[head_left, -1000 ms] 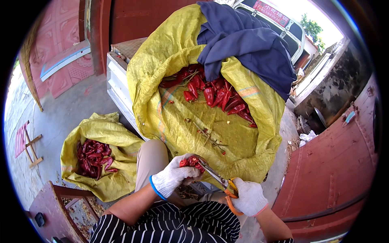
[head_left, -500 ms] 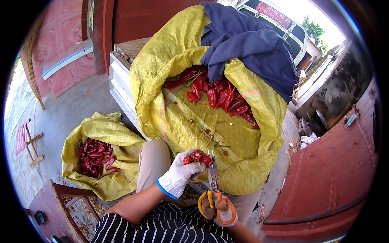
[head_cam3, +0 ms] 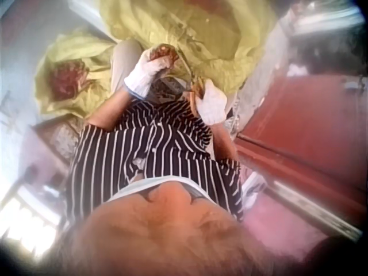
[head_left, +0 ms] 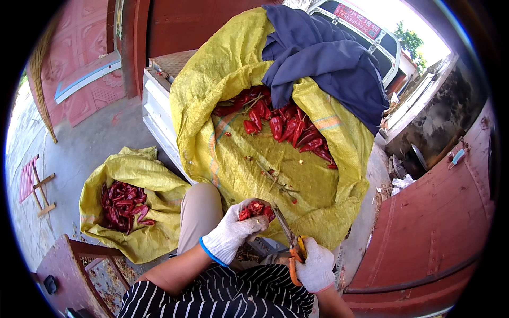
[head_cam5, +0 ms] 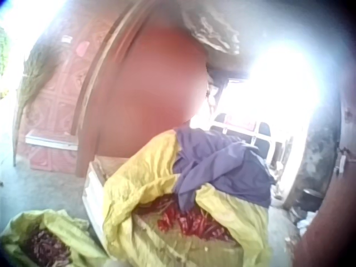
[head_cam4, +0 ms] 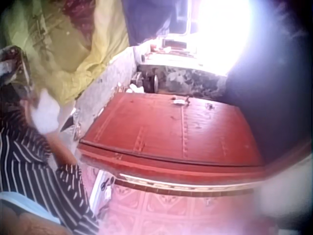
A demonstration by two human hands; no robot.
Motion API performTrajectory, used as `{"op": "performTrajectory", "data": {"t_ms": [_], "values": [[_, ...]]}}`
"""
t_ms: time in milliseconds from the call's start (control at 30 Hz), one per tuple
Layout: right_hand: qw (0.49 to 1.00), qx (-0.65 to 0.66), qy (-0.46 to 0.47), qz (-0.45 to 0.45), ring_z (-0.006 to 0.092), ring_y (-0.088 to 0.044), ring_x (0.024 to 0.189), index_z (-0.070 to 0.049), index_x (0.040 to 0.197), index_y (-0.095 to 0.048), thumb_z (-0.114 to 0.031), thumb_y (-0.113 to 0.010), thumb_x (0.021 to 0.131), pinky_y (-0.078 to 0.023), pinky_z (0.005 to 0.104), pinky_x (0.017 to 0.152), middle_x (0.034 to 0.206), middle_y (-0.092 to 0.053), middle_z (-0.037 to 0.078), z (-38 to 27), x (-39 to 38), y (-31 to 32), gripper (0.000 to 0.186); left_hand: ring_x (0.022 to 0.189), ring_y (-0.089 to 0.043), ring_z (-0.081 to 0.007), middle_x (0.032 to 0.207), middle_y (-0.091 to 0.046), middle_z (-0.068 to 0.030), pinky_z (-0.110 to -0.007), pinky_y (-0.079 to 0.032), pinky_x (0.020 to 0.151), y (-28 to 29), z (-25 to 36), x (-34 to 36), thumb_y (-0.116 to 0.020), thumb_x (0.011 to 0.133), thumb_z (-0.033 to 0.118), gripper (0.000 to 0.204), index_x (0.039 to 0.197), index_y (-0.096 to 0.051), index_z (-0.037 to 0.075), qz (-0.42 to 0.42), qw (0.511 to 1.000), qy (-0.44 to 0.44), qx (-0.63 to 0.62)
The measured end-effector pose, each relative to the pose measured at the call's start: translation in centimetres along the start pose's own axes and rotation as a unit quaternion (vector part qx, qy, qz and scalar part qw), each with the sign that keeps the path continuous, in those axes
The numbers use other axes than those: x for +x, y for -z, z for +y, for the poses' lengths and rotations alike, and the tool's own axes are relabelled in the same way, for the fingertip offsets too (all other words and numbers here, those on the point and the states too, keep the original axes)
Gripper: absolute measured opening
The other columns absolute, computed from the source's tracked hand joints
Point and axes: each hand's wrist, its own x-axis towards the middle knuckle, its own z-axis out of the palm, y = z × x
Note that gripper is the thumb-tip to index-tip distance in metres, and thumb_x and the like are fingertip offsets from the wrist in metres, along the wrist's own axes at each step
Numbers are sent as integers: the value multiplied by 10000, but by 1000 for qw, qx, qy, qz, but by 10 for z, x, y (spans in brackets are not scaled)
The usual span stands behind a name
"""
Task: The person sits on the ground and uses orange-handled scissors to trim the stems off red chili peppers. They pick peppers from a large yellow sack, cut the stems, and place the trimmed peppers into a smaller sack on their left.
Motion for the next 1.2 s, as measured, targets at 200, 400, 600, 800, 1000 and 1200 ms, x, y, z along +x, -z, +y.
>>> {"op": "performTrajectory", "data": {"t_ms": [200, 400, 600, 800, 1000, 1200], "values": [[997, -64, 44, -22, 344, -646, 788, -26, 1028, -585, -559, -851, 621, -515, 436, 696, 822, -645, 155, 0, 14, 16, 721, 512, -409, -75, 657, -503, 15, -236, -295, 455, 0, -2, -1, -756, 807, 204, 306, 1035, -609, 63, -21, 990, 89, -110], [985, -137, 98, -26, 329, -646, 855, -32, 1052, -595, -577, -827, 633, -511, 426, 735, 904, -653, 144, 10, 20, 20, 726, 499, -362, -93, 595, -421, 14, -257, -251, 451, 8, -11, 1, -747, 794, 240, 301, 973, -588, 57, -78, 974, 121, -173], [982, -123, 137, -39, 309, -648, 858, -28, 1060, -603, -583, -824, 633, -513, 419, 726, 910, -654, 133, 5, 25, 29, 734, 487, -364, -75, 624, -466, 1, -234, -236, 423, 16, -14, 5, -692, 847, 118, 184, 962, -565, 52, -103, 963, 147, -201], [980, -133, 141, -44, 315, -651, 797, -37, 1018, -603, -542, -816, 671, -519, 417, 699, 880, -662, 132, 5, 24, 24, 648, 490, -363, -82, 616, -463, 2, -243, -238, 426, 21, -20, 6, -687, 846, 117, 166, 930, -560, 52, -100, 966, 145, -191], [986, -74, 104, -106, 330, -667, 705, -51, 970, -592, -518, -798, 717, -520, 434, 624, 741, -658, 132, 5, 23, 23, 569, 493, -358, -78, 611, -457, 8, -246, -227, 427, 24, -15, 6, -707, 842, 126, 162, 847, -566, 45, -123, 970, 157, -139], [983, 22, 33, -178, 401, -659, 708, -42, 989, -574, -262, -790, 770, -525, 460, 633, 751, -658, 178, 19, 13, 7, 379, 490, -354, -66, 614, -458, 24, -236, -225, 429, 17, -24, 6, -771, 839, 215, 272, 908, -600, 15, -120, 957, 170, -200]]}}
